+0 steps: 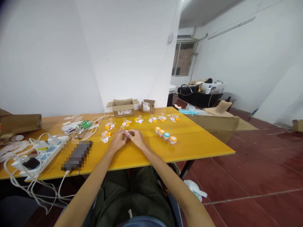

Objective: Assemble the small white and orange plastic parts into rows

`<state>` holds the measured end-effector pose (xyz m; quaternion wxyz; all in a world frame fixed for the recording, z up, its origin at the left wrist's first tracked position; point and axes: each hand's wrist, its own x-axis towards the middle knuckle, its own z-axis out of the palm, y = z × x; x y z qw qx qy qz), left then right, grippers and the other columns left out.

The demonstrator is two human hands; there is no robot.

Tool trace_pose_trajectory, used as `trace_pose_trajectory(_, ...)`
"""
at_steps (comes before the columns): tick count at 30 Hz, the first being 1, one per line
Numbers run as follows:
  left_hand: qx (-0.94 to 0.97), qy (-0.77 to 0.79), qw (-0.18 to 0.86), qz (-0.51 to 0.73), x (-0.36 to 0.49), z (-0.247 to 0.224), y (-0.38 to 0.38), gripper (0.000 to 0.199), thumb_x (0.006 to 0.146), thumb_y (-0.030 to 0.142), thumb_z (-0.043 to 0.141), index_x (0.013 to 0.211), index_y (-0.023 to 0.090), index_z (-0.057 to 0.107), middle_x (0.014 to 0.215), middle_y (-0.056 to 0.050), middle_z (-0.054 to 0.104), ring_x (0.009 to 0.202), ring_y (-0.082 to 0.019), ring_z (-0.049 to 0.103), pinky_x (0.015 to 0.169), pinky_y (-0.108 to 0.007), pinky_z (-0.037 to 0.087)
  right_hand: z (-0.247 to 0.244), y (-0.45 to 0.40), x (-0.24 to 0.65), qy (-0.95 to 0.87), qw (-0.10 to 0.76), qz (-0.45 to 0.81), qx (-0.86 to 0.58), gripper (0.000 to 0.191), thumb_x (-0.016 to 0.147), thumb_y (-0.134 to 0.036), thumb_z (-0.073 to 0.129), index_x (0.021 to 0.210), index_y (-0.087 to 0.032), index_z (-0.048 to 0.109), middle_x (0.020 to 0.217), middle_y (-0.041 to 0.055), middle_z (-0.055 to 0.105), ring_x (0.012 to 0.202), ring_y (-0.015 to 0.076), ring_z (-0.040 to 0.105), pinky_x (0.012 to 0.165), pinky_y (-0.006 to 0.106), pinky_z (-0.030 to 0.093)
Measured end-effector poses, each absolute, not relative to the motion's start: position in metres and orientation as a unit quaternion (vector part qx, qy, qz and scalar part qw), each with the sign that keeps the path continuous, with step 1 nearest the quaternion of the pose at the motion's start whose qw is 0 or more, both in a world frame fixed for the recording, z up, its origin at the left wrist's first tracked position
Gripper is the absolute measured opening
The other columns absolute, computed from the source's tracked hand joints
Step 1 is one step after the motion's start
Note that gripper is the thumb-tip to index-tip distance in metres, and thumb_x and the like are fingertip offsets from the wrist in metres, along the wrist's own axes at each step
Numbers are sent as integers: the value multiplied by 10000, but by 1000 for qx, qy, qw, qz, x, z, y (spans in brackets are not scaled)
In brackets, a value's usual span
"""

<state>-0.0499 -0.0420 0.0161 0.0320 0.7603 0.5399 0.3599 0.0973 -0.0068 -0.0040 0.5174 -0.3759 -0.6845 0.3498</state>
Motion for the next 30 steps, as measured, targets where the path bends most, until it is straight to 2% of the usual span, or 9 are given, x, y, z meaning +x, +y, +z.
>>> trace_pose_trajectory(6,737,554,48,386,-53,14,-36,134,823,101,617,796,227,653,954,-44,677,1017,-230,617,962,-396,482,-10,2,99,-660,538,339,-401,147,717,-161,612,773,-228,729,797,14,781,750,202,735,774,344,616)
trace_pose_trajectory(12,701,608,25,372,-52,15,-38,134,820,130,640,778,254,665,1066,-64,666,1103,-279,541,952,-444,451,-13,10,105,-616,569,339,-427,125,732,-188,617,797,-236,712,813,20,778,780,212,740,779,362,633)
trace_pose_trajectory(19,690,634,28,348,-53,12,-37,117,814,148,641,737,237,653,1120,-87,638,1133,-312,504,939,-469,433,-7,7,105,-565,586,386,-434,109,724,-186,618,796,-225,690,774,19,760,738,209,733,686,332,636)
trace_pose_trajectory(30,662,669,28,336,-51,17,-40,124,845,159,615,791,246,685,1119,-98,615,1153,-328,516,961,-497,433,-1,2,102,-547,580,423,-432,112,684,-153,609,739,-216,684,723,5,743,725,197,725,674,315,631)
